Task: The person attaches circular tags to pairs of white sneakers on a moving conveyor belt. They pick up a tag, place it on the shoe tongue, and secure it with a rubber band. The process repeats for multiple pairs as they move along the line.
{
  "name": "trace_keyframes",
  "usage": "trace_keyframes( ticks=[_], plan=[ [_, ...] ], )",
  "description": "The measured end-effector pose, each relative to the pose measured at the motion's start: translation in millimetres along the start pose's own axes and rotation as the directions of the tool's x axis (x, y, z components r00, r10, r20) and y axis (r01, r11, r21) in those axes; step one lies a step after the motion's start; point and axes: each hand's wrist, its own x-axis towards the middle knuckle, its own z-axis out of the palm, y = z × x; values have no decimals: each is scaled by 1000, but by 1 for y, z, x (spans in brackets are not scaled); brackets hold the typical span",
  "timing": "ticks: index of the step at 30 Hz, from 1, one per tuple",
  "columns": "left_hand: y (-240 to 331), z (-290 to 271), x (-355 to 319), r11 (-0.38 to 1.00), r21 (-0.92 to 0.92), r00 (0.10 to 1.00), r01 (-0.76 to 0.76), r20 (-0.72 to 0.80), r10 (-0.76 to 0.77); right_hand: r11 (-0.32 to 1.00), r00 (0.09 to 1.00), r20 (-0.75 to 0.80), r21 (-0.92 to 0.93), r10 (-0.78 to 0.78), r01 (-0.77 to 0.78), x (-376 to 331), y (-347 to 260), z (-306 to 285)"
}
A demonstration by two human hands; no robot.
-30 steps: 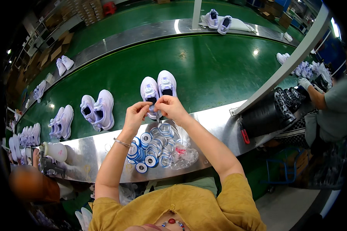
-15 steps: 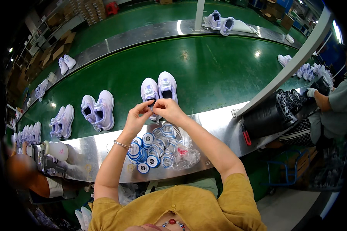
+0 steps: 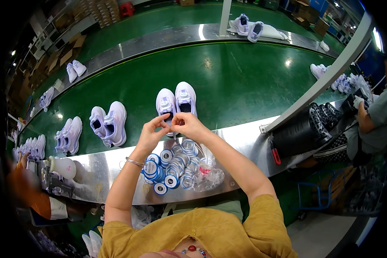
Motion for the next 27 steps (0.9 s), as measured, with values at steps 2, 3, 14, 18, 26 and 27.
trace_keyframes(
  ticks=[2,3,14,18,26,27],
  plan=[
    [2,1,0,999,-36,1000,26,8,-26,1000,1000,15,18,7,-8,0,1,-1],
    [3,1,0,998,-44,999,38,10,-38,999,1000,20,33,14,-14,-1,-2,-1],
    [-25,-26,-2,996,65,986,-57,-154,67,705,972,-105,-705,-211,77,-6,-15,0],
    [-22,-43,-16,1000,11,965,-2,-262,5,546,1000,6,-838,-22,17,-13,-5,13],
    [9,-39,-41,999,33,940,-16,-339,26,564,997,40,-823,-63,69,33,5,12],
    [12,-41,-48,997,67,935,-26,-352,48,603,993,49,-791,-110,105,32,1,-2]
  ],
)
